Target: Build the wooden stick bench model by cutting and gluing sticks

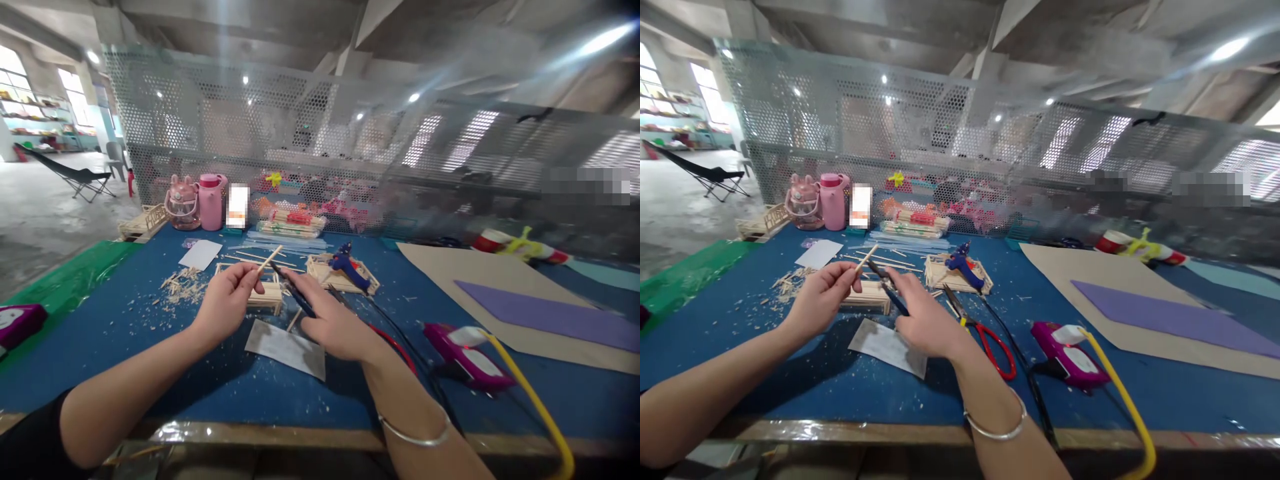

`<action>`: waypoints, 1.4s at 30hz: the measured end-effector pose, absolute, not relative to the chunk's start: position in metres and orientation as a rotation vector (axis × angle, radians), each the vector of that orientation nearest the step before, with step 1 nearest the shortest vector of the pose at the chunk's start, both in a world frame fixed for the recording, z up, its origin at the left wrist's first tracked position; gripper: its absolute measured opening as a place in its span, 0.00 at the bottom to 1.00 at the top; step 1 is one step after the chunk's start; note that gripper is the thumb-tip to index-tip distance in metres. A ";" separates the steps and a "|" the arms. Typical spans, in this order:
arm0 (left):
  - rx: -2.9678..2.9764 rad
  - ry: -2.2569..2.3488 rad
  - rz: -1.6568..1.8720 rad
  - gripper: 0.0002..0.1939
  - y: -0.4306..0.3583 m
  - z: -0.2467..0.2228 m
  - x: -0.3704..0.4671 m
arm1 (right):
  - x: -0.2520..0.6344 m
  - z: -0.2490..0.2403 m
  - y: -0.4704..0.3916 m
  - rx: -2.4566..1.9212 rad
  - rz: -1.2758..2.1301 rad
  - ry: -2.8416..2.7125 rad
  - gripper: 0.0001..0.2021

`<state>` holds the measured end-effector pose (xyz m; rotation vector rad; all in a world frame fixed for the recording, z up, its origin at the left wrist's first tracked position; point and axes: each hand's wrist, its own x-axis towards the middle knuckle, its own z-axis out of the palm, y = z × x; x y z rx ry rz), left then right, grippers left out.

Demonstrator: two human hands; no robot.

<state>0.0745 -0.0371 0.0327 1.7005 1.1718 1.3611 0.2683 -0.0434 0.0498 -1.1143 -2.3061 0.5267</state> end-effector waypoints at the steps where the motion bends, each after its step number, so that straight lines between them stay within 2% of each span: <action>1: 1.712 1.183 1.355 0.14 -0.038 0.032 0.075 | 0.265 0.049 -0.046 -1.102 0.512 -2.346 0.38; 21: 1.763 1.148 1.286 0.14 -0.039 0.027 0.077 | 0.254 0.041 -0.045 -1.121 0.438 -2.317 0.34; 29: 1.699 1.225 1.294 0.14 -0.037 0.030 0.076 | 0.238 0.017 -0.042 -1.197 0.177 -2.169 0.34; 35: 1.360 1.108 1.235 0.10 -0.042 0.038 0.081 | 0.236 0.020 -0.039 -1.342 -0.350 -2.148 0.32; 42: 1.456 0.988 1.337 0.15 -0.044 0.034 0.081 | 0.236 0.019 -0.036 -1.238 -0.269 -2.141 0.34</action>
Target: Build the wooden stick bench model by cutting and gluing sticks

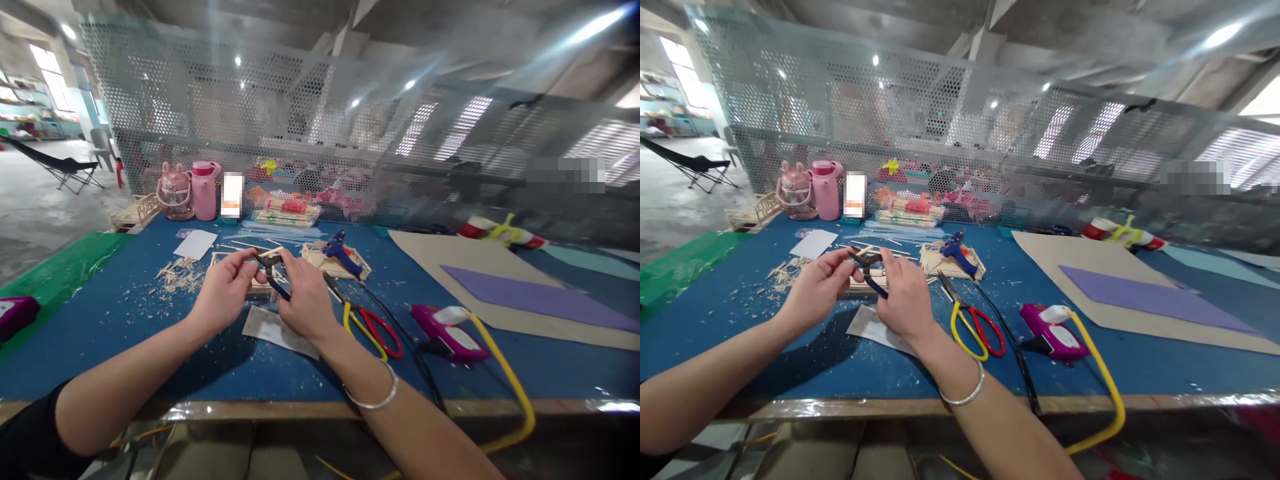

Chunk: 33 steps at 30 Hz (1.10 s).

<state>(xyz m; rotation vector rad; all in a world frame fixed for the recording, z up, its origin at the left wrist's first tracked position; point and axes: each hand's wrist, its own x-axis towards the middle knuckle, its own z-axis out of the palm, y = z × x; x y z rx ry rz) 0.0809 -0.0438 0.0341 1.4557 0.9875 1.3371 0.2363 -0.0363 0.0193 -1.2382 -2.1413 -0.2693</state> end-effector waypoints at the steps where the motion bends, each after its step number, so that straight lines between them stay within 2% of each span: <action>1: 1.490 0.977 1.345 0.15 -0.043 0.032 0.080 | 0.237 0.019 -0.037 -1.235 -0.225 -2.135 0.34; 5: 1.572 0.977 1.363 0.17 -0.040 0.028 0.076 | 0.241 0.023 -0.038 -1.197 0.021 -2.135 0.34; 9: 1.760 1.183 1.320 0.09 -0.038 0.032 0.070 | 0.247 0.033 -0.038 -1.154 0.350 -2.133 0.31; 12: 1.910 1.241 1.278 0.11 -0.038 0.035 0.067 | 0.251 0.036 -0.037 -1.086 0.740 -2.077 0.28; 15: 1.975 1.213 1.261 0.12 -0.037 0.036 0.065 | 0.254 0.037 -0.037 -0.904 1.251 -1.930 0.29; 17: 2.011 1.206 1.256 0.13 -0.036 0.036 0.064 | 0.257 0.041 -0.038 -0.782 1.460 -1.819 0.31; 19: 2.022 1.207 1.255 0.14 -0.036 0.036 0.064 | 0.264 0.049 -0.039 -0.814 1.398 -1.797 0.28; 23: 2.005 1.230 1.244 0.16 -0.035 0.037 0.062 | 0.291 0.065 -0.044 -1.310 0.838 -2.036 0.18; 28: 2.119 1.203 1.151 0.15 -0.033 0.036 0.062 | 0.319 0.054 -0.054 -2.047 0.382 -2.293 0.24; 33: 2.294 1.210 1.071 0.15 -0.031 0.028 0.062 | 0.313 0.035 -0.054 -2.186 0.077 -2.411 0.22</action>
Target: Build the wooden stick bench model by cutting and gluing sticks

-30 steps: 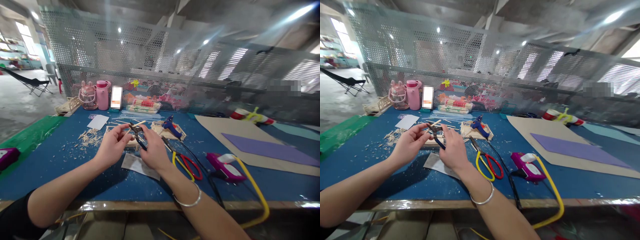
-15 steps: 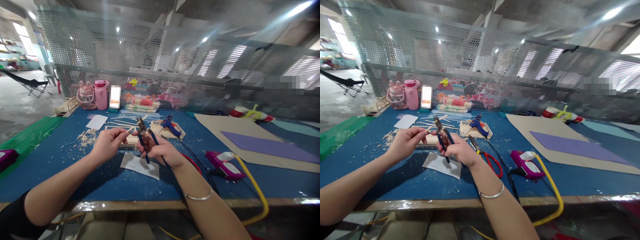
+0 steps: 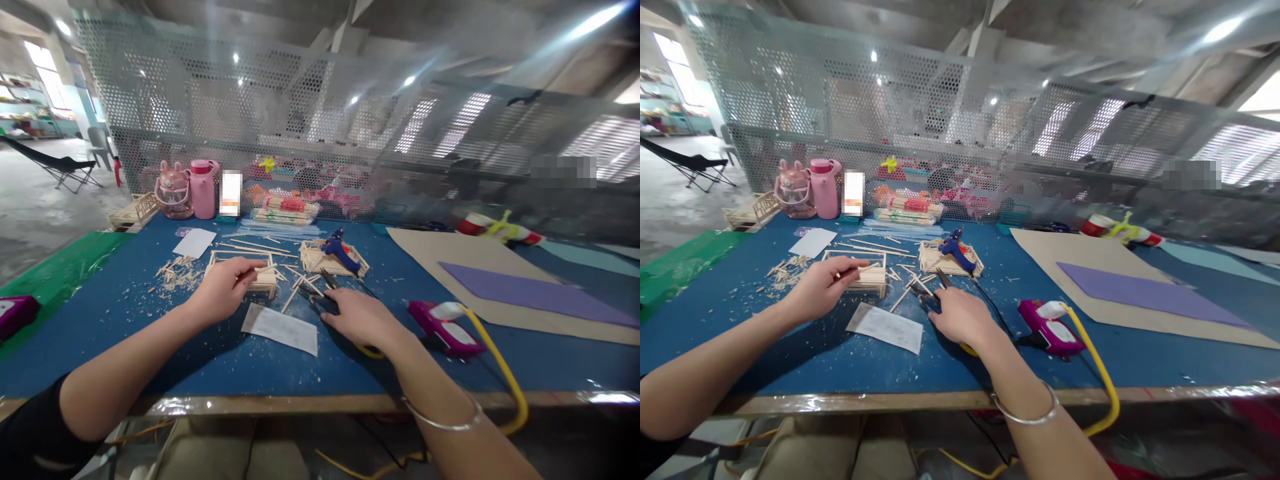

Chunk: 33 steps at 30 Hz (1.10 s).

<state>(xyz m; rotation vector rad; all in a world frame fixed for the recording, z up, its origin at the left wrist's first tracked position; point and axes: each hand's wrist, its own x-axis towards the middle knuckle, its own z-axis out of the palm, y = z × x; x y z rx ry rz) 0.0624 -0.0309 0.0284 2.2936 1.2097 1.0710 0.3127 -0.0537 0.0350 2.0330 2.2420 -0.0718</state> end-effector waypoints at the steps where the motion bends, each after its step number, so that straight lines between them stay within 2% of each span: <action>1: 2.315 1.223 1.052 0.16 -0.030 0.027 0.062 | 0.309 0.033 -0.053 2.030 -0.034 2.242 0.21; 9: 2.668 1.268 0.852 0.16 -0.027 0.018 0.063 | 0.292 0.025 -0.042 2.136 0.230 2.204 0.28; 11: 2.779 1.246 0.825 0.16 -0.026 0.018 0.065 | 0.288 0.031 -0.039 2.113 0.201 2.297 0.25; 14: 2.923 1.226 0.834 0.16 -0.022 0.020 0.068 | 0.277 0.047 -0.034 1.888 0.106 2.726 0.19; 17: 2.952 1.184 0.951 0.16 -0.013 0.024 0.069 | 0.264 0.057 -0.026 1.481 -0.061 3.102 0.15; 19: 2.910 1.135 1.070 0.15 -0.008 0.025 0.068 | 0.259 0.057 -0.019 1.357 -0.187 3.221 0.12; 24: 2.776 1.103 1.194 0.14 -0.005 0.023 0.062 | 0.262 0.037 -0.005 1.575 -0.679 3.385 0.07; 33: 2.702 1.189 1.135 0.14 -0.015 0.014 0.056 | 0.263 0.022 -0.010 1.552 -1.318 3.304 0.12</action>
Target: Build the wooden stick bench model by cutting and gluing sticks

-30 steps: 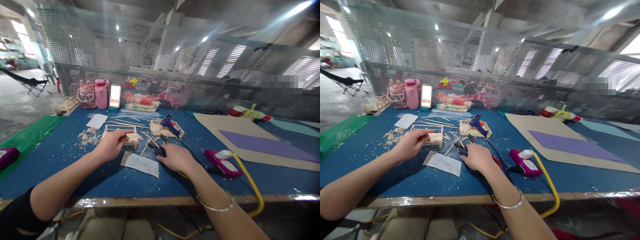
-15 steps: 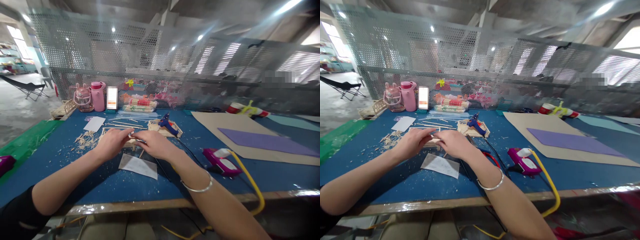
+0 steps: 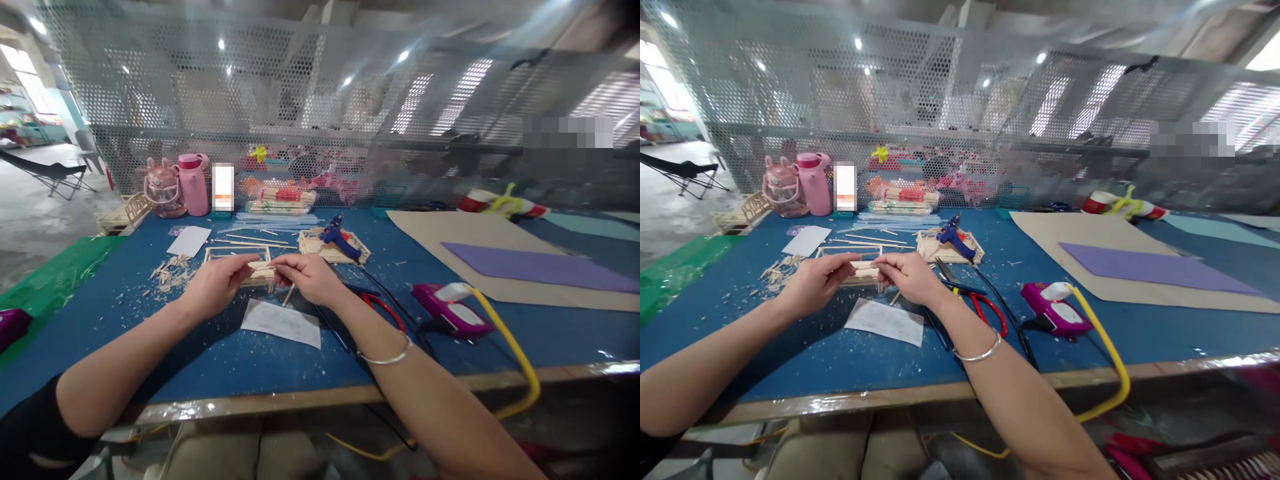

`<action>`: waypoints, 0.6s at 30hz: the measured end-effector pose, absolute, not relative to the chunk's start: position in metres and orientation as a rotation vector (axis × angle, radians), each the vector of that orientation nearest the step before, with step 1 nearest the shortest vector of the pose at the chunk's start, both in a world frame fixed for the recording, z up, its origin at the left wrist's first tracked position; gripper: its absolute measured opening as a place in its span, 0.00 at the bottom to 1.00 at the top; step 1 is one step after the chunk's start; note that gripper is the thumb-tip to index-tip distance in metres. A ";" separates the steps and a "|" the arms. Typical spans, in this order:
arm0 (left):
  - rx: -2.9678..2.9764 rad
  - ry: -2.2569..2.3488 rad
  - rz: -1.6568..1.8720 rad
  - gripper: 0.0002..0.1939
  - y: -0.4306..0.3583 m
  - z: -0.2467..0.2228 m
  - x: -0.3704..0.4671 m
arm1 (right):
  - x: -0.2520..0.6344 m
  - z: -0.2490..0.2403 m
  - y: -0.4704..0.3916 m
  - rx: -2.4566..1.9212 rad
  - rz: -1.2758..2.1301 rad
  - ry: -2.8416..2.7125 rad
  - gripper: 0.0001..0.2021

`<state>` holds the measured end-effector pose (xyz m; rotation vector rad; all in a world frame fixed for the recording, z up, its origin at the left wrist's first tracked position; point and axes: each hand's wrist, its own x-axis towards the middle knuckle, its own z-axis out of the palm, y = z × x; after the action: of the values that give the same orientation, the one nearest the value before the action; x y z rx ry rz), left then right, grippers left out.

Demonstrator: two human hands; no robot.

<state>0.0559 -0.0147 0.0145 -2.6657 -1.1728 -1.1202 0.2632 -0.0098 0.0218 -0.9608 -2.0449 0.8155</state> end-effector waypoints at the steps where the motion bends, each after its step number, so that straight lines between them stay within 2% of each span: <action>1: -2.656 -1.165 -1.116 0.14 -0.016 0.014 0.056 | 0.263 0.023 -0.011 -0.952 0.812 -2.018 0.12; 6: -2.557 -1.100 -1.048 0.14 -0.020 0.013 0.056 | 0.260 0.031 -0.016 -0.979 0.571 -2.054 0.11; 14: -2.425 -1.119 -0.981 0.13 -0.020 0.011 0.056 | 0.260 0.025 -0.010 -1.227 0.686 -1.981 0.12; 18: -2.470 -1.119 -1.002 0.13 -0.022 0.012 0.056 | 0.267 0.032 -0.013 -1.323 0.473 -2.141 0.11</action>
<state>0.0557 -0.0217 0.0120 -2.4700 -1.1186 -1.0022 0.2675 -0.0132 0.0319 -1.3235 -2.1409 0.4727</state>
